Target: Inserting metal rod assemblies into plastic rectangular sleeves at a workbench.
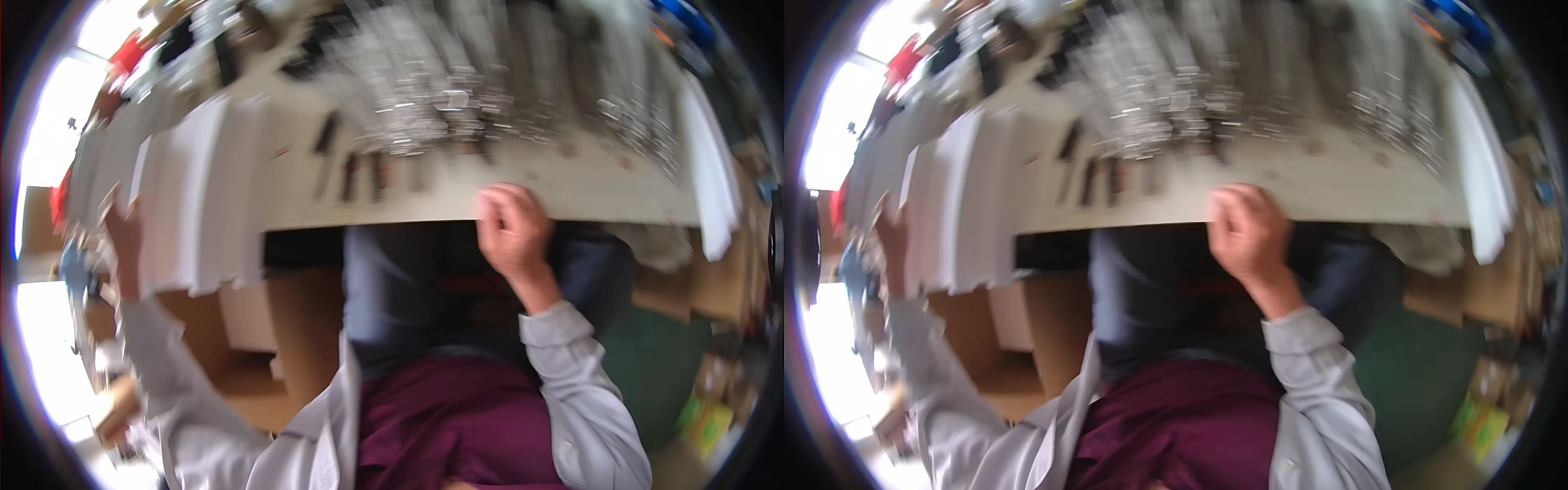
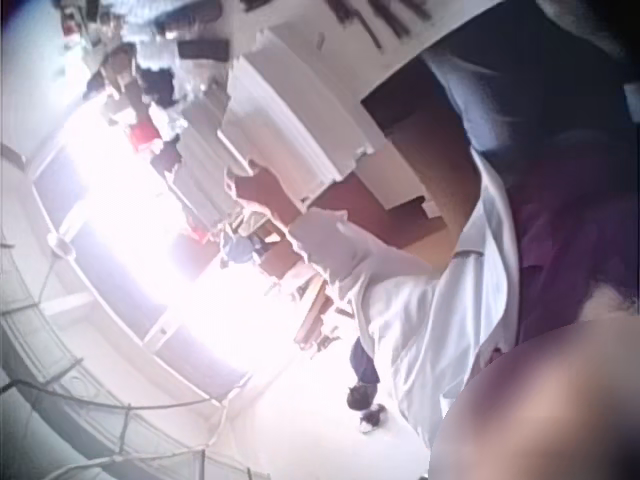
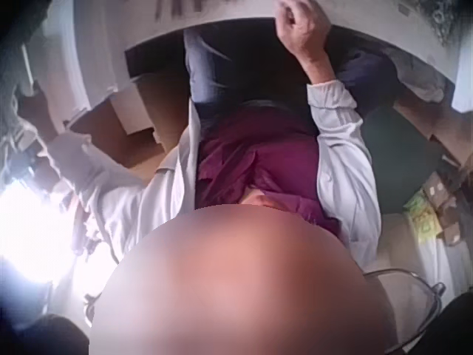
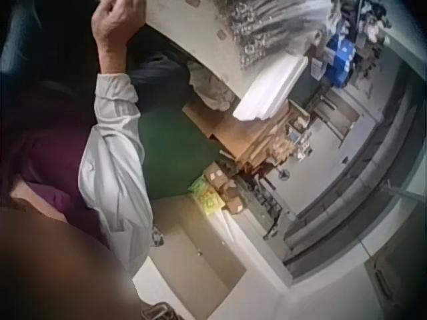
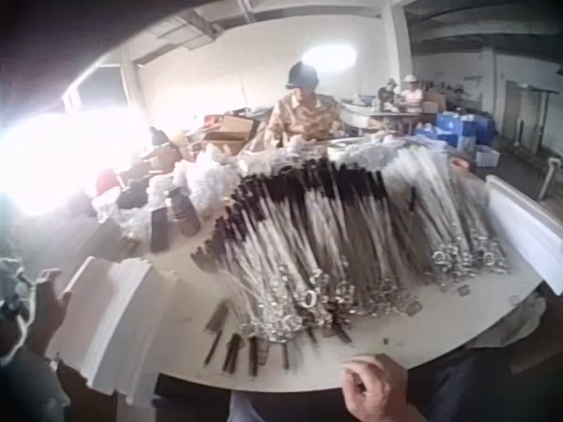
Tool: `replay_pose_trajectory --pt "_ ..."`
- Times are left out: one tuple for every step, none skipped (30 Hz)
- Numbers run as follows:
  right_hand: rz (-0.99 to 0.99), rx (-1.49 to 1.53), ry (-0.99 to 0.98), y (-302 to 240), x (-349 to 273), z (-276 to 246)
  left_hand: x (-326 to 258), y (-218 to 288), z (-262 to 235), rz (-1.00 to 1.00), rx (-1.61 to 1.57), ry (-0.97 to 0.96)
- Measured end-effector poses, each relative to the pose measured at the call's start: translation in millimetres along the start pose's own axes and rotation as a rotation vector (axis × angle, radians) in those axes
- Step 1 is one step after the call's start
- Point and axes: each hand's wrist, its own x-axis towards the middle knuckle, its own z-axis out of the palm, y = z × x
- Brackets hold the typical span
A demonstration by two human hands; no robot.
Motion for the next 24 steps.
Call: replay_pose_trajectory --pt "0.027 -0.001 0.019 -0.2 -0.8 -1.5 9.6 21.2 -12.9 0.057 -0.066 -0.020" --pt "0.051 0.007 0.016 5.0 -4.2 -6.4 19.0 81.0 -30.3 0.073 -0.132 -0.037" --pt "0.071 0.027 0.017 6.6 -6.7 -10.8 22.4 140.9 -60.2 0.027 -0.257 -0.102" --pt "0.085 0.068 0.028 6.6 -6.9 -15.6 18.9 204.8 -89.0 -0.058 -0.338 -0.154" --pt "0.110 0.140 0.010 4.2 -6.8 -19.1 9.5 235.0 -115.0 -0.050 -0.348 -0.189" --pt "0.124 0.230 0.056 5.0 -9.7 -19.4 -5.6 261.6 -125.5 -0.015 -0.411 -0.211" --pt "0.149 0.270 0.050 4.1 -10.2 -28.5 -21.3 286.1 -128.5 0.101 -0.563 -0.205" --pt "0.175 0.313 0.041 3.8 -9.9 -39.5 -29.9 322.5 -143.3 0.110 -0.671 -0.299" --pt "0.119 0.271 0.083 6.6 -7.6 -56.7 -39.6 346.4 -142.1 0.251 -0.693 -0.274" --pt "0.091 0.192 0.128 14.6 -5.3 -76.6 -46.4 371.6 -142.3 0.286 -0.754 -0.322" --pt "0.097 0.087 0.164 26.2 -4.6 -98.1 -54.2 387.9 -134.0 0.300 -0.818 -0.341" --pt "0.107 -0.022 0.207 40.0 -4.6 -124.0 -59.0 405.6 -124.0 0.324 -0.882 -0.359" --pt "0.243 -0.069 0.225 55.6 -4.8 -147.5 -62.1 419.9 -113.0 0.298 -0.939 -0.341" --pt "0.379 -0.116 0.243 73.8 -6.1 -173.1 -64.2 432.4 -101.1 0.270 -0.998 -0.323" --pt "0.358 -0.335 0.242 99.3 -10.7 -201.1 -62.0 443.0 -89.5 0.259 -0.990 -0.260" --pt "0.333 -0.546 0.235 127.5 -17.0 -226.7 -64.5 447.9 -72.1 0.201 -0.980 -0.215" --pt "0.364 -0.708 0.204 147.2 -18.5 -252.1 -66.4 445.7 -61.2 0.139 -0.968 -0.164" --pt "0.406 -0.873 0.164 169.0 -24.4 -277.5 -69.4 449.6 -48.8 0.080 -0.959 -0.126" --pt "0.477 -0.989 0.107 187.7 -30.7 -301.0 -73.3 455.9 -37.8 0.086 -0.965 -0.124" --pt "0.550 -1.107 0.046 201.2 -35.2 -323.8 -77.4 464.2 -27.5 0.031 -0.987 -0.078" --pt "0.582 -1.168 -0.001 209.6 -36.4 -339.9 -80.0 468.5 -21.8 -0.027 -1.000 -0.033" --pt "0.613 -1.228 -0.051 215.6 -36.5 -353.7 -80.0 470.7 -19.0 -0.024 -1.003 -0.038" --pt "0.649 -1.261 -0.104 221.9 -36.6 -364.6 -80.2 472.6 -16.6 0.017 -0.976 0.013" --pt "0.653 -1.262 -0.107 228.6 -36.8 -372.6 -80.5 475.3 -15.2 0.057 -0.947 0.065"
